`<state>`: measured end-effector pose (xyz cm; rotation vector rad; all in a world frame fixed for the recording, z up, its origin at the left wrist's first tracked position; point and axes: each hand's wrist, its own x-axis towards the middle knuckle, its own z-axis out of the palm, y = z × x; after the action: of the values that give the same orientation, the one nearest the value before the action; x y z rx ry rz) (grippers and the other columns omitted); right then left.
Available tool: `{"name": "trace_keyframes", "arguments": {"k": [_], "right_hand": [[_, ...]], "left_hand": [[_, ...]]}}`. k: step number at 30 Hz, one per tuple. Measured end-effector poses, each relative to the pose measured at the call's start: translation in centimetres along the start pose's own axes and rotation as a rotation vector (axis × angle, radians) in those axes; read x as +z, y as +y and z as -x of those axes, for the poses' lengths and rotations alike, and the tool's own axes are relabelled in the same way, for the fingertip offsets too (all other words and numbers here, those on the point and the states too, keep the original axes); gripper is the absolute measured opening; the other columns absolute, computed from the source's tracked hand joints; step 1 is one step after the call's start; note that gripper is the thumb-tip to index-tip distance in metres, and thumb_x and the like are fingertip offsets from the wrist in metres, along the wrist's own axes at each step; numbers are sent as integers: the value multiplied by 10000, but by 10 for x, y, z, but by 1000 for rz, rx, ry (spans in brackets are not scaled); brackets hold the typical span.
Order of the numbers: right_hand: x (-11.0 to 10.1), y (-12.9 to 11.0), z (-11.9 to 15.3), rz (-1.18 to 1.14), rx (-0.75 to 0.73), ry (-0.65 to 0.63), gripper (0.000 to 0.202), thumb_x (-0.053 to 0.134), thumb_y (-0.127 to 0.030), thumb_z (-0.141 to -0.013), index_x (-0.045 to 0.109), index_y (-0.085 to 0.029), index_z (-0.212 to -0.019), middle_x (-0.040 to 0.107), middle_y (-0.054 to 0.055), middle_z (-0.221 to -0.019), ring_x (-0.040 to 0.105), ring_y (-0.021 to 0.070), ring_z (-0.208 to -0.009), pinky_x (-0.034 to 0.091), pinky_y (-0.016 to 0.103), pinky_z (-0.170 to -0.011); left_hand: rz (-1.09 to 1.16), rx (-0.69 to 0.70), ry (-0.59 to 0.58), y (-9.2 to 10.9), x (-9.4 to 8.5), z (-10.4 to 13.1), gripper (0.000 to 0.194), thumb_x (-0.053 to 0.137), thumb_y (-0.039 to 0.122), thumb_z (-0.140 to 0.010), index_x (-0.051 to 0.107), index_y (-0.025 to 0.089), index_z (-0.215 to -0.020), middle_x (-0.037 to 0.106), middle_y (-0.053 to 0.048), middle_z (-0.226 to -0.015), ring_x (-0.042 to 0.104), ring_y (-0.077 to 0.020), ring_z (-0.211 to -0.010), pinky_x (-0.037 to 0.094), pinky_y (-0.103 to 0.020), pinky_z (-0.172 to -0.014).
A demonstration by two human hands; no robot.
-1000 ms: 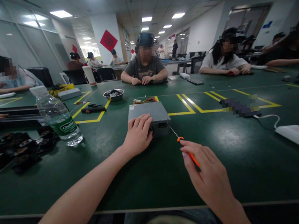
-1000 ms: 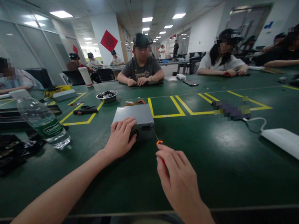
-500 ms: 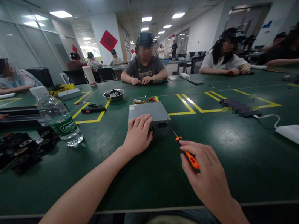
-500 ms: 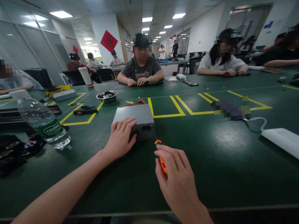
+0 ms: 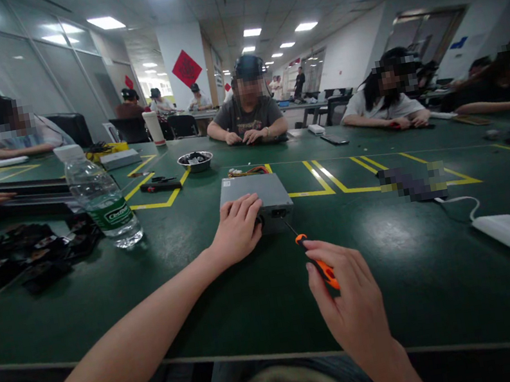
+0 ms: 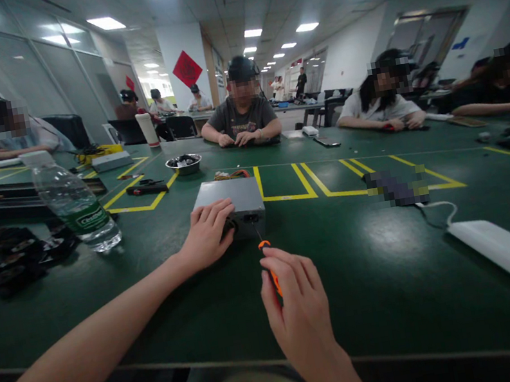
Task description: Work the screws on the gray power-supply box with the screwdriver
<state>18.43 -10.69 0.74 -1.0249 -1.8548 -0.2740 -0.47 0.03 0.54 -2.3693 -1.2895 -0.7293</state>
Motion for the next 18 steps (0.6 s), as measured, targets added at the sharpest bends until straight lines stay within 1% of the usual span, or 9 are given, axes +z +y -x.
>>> {"name": "trace_keyframes", "arguments": {"k": [6, 11, 18], "right_hand": [[-2, 7, 2, 42, 21, 39, 186, 464, -140, -838, 501, -187, -1015, 616, 80, -1013, 578, 184, -932, 453, 356, -809], [-4, 10, 4, 51, 24, 24, 179, 472, -134, -837, 500, -180, -1008, 610, 82, -1013, 565, 183, -940, 446, 349, -814], [1, 11, 2, 48, 18, 14, 172, 467, -124, -841, 500, -179, -1001, 601, 83, -1016, 559, 186, -951, 445, 357, -817]], "left_hand": [[8, 3, -5, 0, -1, 0, 432, 426, 236, -851, 395, 170, -1277, 430, -104, -1359, 356, -246, -1263, 266, -414, -996], [-1, 4, -2, 0, -1, 0, 426, 418, 236, -855, 396, 159, -1273, 431, -108, -1358, 354, -247, -1263, 264, -413, -995], [-7, 9, -6, 0, -1, -1, 427, 418, 237, -855, 394, 150, -1272, 424, -109, -1363, 351, -248, -1264, 261, -412, -996]]}}
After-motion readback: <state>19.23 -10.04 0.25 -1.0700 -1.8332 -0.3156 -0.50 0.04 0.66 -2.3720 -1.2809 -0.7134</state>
